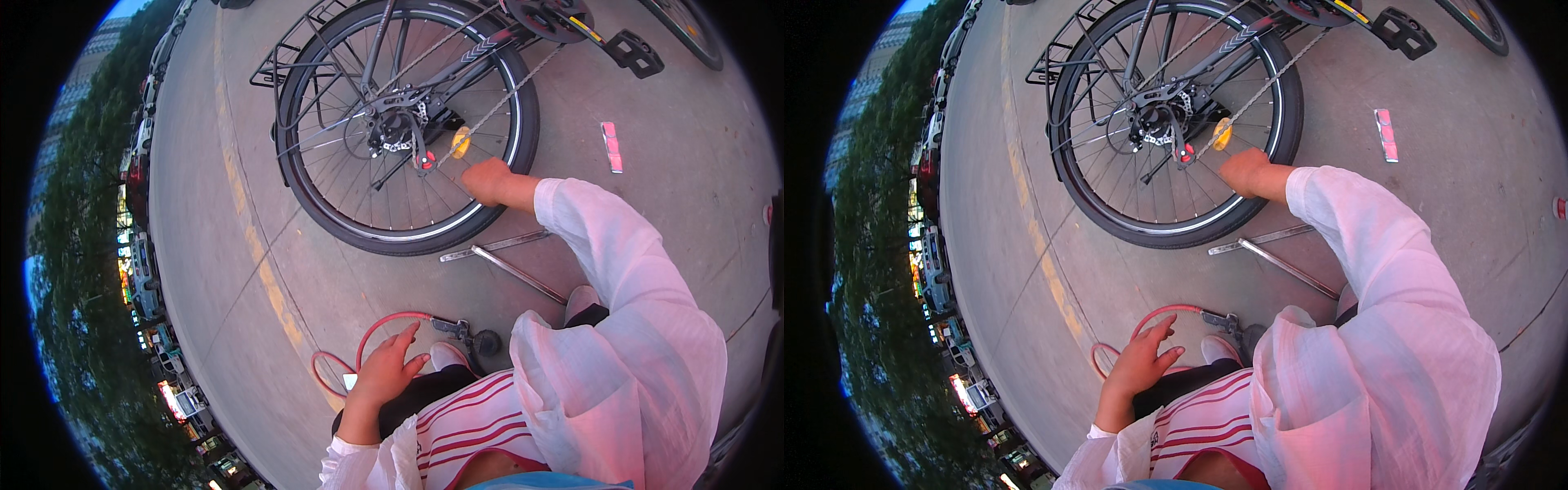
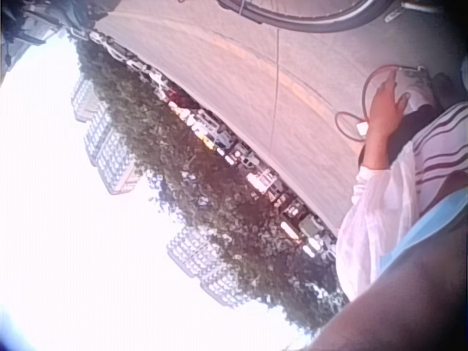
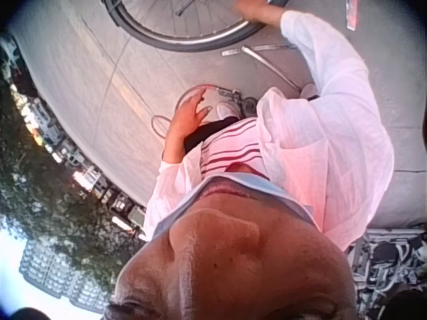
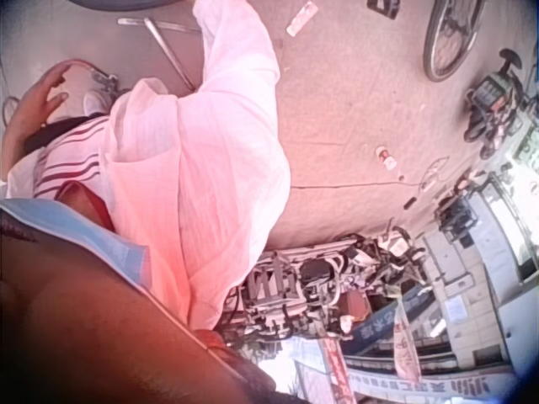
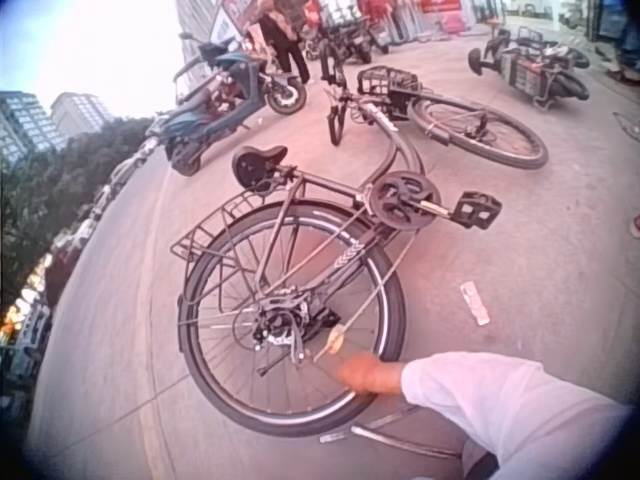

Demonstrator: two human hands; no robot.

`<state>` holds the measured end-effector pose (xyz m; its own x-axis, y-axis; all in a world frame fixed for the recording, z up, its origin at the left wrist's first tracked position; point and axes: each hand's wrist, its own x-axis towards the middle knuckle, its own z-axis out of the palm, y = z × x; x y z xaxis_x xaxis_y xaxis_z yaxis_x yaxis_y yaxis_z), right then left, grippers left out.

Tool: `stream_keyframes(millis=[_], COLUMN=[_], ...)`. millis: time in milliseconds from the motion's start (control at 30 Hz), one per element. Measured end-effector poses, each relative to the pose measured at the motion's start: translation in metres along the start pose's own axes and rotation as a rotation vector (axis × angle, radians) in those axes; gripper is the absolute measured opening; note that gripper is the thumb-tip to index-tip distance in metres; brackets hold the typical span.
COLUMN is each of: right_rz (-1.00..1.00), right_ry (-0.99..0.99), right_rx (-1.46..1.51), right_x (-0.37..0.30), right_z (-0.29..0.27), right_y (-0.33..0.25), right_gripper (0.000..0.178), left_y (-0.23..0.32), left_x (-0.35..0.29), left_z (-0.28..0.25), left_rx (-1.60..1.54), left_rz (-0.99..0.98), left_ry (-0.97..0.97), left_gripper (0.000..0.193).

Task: The person removes a bicycle tire from the rim, inspects the inner tube, and uses a hand pump to inflate it. The person then reinserts the inner tube into the tire and mounts the tire back onto the rim.

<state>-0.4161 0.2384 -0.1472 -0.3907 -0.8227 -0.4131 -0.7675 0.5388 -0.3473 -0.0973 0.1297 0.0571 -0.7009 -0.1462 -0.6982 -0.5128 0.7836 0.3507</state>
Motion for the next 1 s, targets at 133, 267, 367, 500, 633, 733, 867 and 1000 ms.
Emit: stream_keyframes(millis=[133,267,367,500,633,733,867,1000], right_rz=[0.104,0.041,-0.269,-0.186,0.108,0.134,-0.058,-0.23], right_ry=[0.018,0.239,0.345,0.205,0.43,0.397,0.071,0.087], right_rx=[-0.04,-0.045,-0.028,-0.042,0.059,-0.165,0.176,0.243], right_x=[-0.002,-0.022,-0.022,-0.035,-0.046,-0.051,-0.049,-0.042], right_z=[-0.009,-0.01,0.025,0.025,0.01,0.038,0.027,0.043], right_y=[0.004,-0.008,-0.024,-0.025,-0.011,-0.029,-0.05,-0.047], right_gripper=[0.023,0.024,0.032,0.062,0.067,0.07,0.066,0.057], left_y=[0.001,-0.002,0.001,-0.001,-0.001,0.003,-0.001,-0.046], left_x=[-0.004,-0.007,-0.002,-0.002,-0.003,-0.002,0.009,0.044], left_z=[0.0,0.001,0.0,0.0,0.0,-0.001,-0.001,0.005], left_rx=[0.001,0.005,-0.004,-0.028,-0.003,-0.002,-0.046,-0.349], left_rz=[-0.015,-0.014,-0.003,0.012,0.014,-0.028,0.033,0.041], left_ry=[-0.001,-0.002,-0.011,-0.001,-0.006,-0.027,-0.039,-0.097], left_gripper=[0.063,0.063,0.062,0.062,0.063,0.062,0.062,0.067])
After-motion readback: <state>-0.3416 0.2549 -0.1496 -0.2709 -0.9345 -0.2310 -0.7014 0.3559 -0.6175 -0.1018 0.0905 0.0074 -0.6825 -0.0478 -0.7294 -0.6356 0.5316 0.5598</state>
